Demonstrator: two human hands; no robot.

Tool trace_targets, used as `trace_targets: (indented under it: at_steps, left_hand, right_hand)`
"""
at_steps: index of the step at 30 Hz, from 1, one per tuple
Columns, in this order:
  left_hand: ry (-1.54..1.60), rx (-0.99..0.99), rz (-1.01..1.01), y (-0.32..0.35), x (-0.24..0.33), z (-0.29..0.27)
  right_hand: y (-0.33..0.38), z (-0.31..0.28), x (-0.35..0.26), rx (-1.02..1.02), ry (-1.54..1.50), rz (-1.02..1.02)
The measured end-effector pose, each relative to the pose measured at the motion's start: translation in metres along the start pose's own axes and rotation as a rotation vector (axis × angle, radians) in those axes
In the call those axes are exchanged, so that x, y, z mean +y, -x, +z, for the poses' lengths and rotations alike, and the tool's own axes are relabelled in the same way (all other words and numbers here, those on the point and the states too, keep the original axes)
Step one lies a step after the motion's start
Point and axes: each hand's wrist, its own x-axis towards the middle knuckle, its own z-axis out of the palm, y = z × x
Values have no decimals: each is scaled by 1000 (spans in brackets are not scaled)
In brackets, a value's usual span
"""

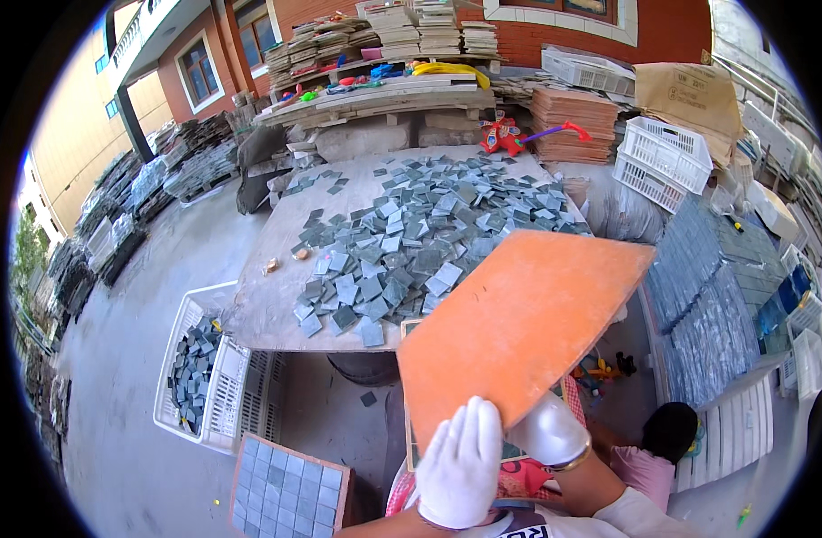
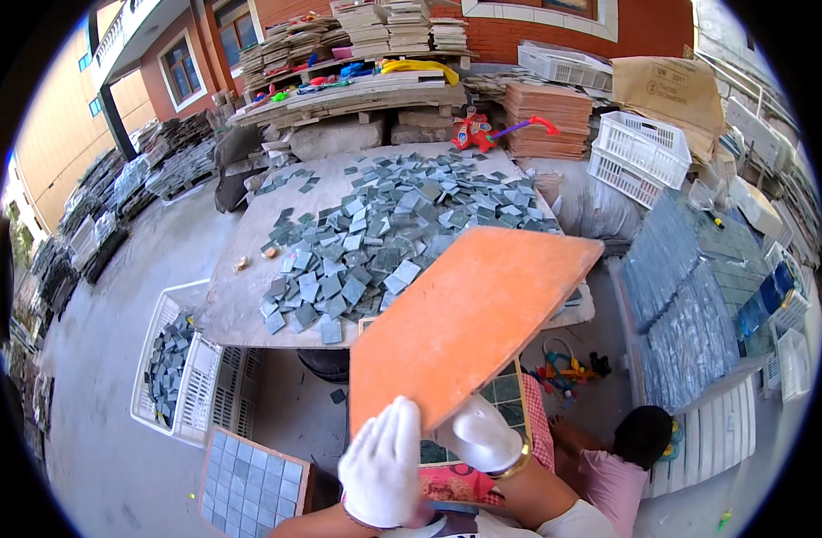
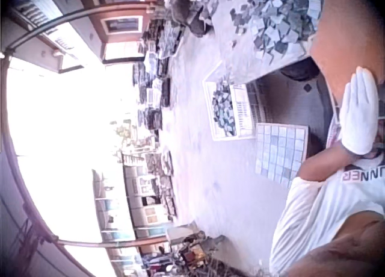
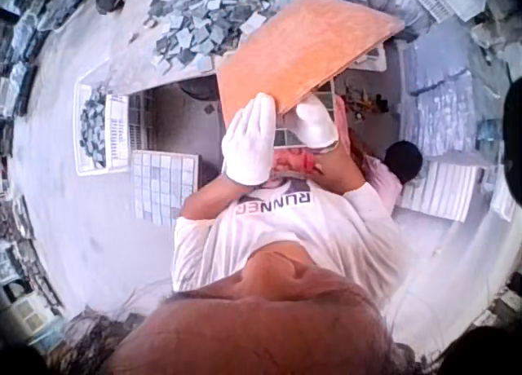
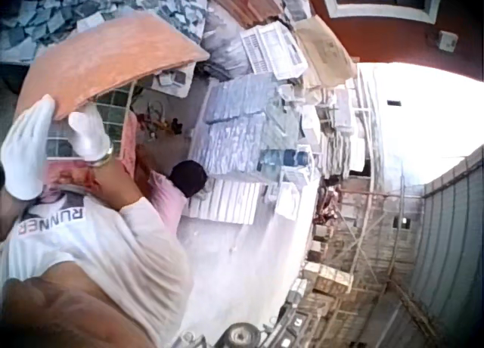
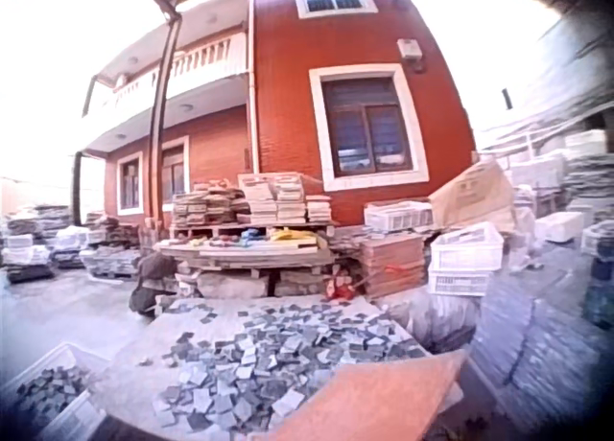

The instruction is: The person places small square tiles one by one onto a gridded backing board, filling the grid from a large pile on the table. The person occasionally flips the board to check alignment and continues placing tiles until the grid is filled.

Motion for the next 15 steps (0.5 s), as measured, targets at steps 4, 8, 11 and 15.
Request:
trace_targets:
  at_steps: [4, 8, 11, 15]
  left_hand:
    - [161, -96, 74, 1, 19, 13]
    - [537, -150, -112, -16, -39, 14]
    - [162, 118, -504, -5, -124, 47]
    - [1205, -252, -802, 76, -147, 86]
  right_hand:
    - [14, -20, -15, 203, 994, -196]
    - [12, -39, -56, 317, 266, -44]
    - [40, -75, -87, 243, 245, 74]
    - [73, -127, -60, 350, 266, 220]
